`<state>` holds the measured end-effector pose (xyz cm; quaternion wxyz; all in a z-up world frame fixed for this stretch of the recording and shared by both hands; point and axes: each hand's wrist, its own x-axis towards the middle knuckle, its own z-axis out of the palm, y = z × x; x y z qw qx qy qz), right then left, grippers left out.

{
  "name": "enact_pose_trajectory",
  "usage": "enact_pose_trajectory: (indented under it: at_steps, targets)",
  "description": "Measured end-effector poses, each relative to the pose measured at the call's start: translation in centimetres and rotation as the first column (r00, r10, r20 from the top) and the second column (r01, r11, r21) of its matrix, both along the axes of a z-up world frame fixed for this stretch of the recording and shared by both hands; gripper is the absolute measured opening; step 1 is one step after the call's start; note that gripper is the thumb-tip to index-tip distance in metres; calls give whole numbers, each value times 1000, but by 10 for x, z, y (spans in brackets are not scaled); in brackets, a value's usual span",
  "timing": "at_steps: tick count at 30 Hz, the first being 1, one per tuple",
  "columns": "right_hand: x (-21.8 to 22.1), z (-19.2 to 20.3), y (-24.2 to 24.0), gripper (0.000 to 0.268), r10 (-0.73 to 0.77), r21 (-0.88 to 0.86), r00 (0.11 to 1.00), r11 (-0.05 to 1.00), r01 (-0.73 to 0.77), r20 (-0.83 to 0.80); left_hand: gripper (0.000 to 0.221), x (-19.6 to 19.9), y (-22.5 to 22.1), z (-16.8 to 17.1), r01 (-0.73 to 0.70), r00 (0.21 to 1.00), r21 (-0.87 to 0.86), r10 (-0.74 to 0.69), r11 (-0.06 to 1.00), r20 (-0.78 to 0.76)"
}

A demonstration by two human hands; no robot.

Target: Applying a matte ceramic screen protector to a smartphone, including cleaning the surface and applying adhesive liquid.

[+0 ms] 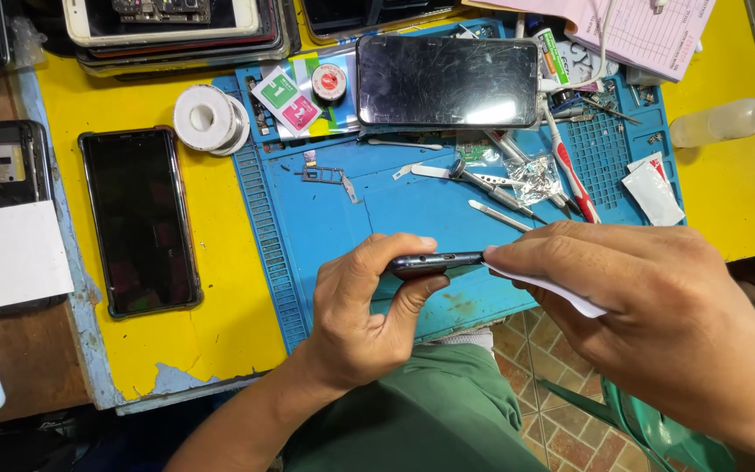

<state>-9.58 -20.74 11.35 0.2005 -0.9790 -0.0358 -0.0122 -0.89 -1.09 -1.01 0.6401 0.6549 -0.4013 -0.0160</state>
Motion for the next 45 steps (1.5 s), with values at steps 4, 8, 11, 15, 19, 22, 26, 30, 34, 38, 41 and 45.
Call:
enact_pose_trajectory:
  at_steps: [4,8,11,15,19,22,26,30,34,38,41,45]
  targets:
    - [5,-1,6,16,-41,99,999,994,37,35,33,-2,2,-4,-53,998,15,54,998,-22]
    - [5,-11,13,16,-117,213,989,972,96,89,34,-2,4,-6,-74,996,-7,73,997,-53]
    - [3,-18,17,17,-143,277,985,954,112,97,35,-2,6,-8,-64,993,2,63,998,-95]
    - [3,-26,24,17,-184,416,973,902,112,137,34,-3,8,-12,-110,989,17,111,994,-94]
    - [4,-29,27,19,-184,456,970,885,94,158,34,-5,10,-11,-113,977,1,111,994,-180]
    - [7,-19,26,17,-126,357,976,932,55,180,34,-6,10,-14,-112,968,-51,98,992,-229]
    - [8,-19,25,17,-123,292,973,954,61,198,36,2,9,4,-61,987,-38,55,997,-152]
    - [8,-21,27,14,-198,384,965,916,119,173,45,-2,5,8,-254,907,70,213,965,363]
    - [6,-20,28,18,-182,379,967,920,102,181,36,-6,-3,12,-356,823,134,242,925,514]
    - [5,-25,25,18,-190,408,965,907,102,180,35,-7,-5,19,-378,798,155,236,913,554]
    - [3,-26,23,15,-154,400,969,914,65,195,35,-7,-5,21,-358,807,183,205,916,554]
    - [0,-28,24,23,-154,385,968,920,68,196,35,-8,-3,24,-314,830,222,154,923,536]
